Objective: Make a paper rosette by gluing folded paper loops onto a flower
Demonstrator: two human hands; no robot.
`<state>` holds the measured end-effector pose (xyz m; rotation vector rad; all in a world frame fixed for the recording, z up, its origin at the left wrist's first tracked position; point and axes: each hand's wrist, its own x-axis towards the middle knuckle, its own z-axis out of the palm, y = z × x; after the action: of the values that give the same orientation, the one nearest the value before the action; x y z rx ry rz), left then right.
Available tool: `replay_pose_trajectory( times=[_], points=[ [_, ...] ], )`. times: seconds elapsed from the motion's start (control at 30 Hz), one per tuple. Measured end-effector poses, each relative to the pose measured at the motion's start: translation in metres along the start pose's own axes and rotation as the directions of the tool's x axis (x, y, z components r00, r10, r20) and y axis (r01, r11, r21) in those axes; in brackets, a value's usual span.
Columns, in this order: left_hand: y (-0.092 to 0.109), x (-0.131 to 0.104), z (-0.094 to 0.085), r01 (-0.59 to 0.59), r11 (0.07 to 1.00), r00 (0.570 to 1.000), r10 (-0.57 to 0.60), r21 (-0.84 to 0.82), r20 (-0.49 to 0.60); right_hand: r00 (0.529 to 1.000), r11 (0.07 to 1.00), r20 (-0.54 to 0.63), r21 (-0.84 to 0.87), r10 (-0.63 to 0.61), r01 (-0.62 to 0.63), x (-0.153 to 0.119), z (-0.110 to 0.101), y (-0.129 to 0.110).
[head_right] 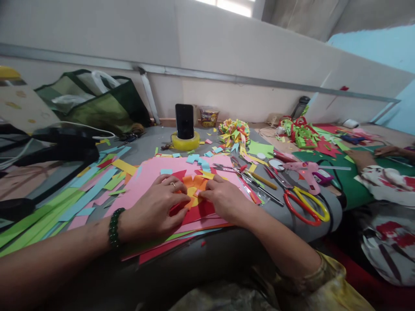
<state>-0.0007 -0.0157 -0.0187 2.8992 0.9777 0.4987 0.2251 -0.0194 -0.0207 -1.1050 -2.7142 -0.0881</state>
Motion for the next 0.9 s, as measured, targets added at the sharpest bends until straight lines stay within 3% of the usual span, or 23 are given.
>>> replay_pose_trajectory(
  times=[0.13, 0.2, 0.27, 0.4, 0.53, 0.67, 0.8, 0.9],
  points=[
    [-0.001, 0.000, 0.001, 0.001, 1.000, 1.000, -0.001, -0.006, 0.003, 0.975, 0.998, -0.217, 0.044, 0.046, -0.037, -0.016, -0.011, 0.008],
    [-0.001, 0.000, 0.002, 0.020, 1.000, 1.000, -0.019, -0.017, 0.006, 0.977, 0.998, -0.202, 0.049, 0.060, -0.051, -0.020, -0.014, 0.006],
    [-0.001, 0.000, 0.005, 0.044, 0.998, 0.999, -0.044, -0.038, -0.007, 0.991, 0.997, -0.113, 0.019, 0.077, -0.076, -0.021, -0.013, 0.002],
    [-0.002, -0.001, 0.006, 0.058, 0.997, 0.998, -0.059, -0.058, -0.019, 0.971, 0.966, 0.007, -0.104, 0.239, -0.237, -0.019, -0.007, 0.001],
    [-0.001, -0.001, 0.005, 0.049, 0.998, 0.998, -0.048, -0.029, 0.044, 0.932, 0.908, -0.090, -0.207, 0.352, -0.363, -0.024, -0.008, 0.009],
    [-0.001, -0.001, 0.006, 0.048, 0.999, 0.998, -0.047, -0.019, 0.043, 0.943, 0.939, -0.178, -0.153, 0.281, -0.309, -0.031, -0.012, 0.000],
    [-0.003, -0.001, 0.009, 0.040, 0.999, 0.998, -0.039, -0.011, 0.047, 0.980, 0.977, -0.018, -0.079, 0.198, -0.199, -0.021, -0.011, -0.019],
    [-0.004, -0.002, 0.010, 0.055, 0.998, 0.998, -0.056, 0.010, 0.040, 0.974, 0.980, 0.118, -0.067, 0.196, -0.189, -0.007, -0.009, -0.024]
  ],
)
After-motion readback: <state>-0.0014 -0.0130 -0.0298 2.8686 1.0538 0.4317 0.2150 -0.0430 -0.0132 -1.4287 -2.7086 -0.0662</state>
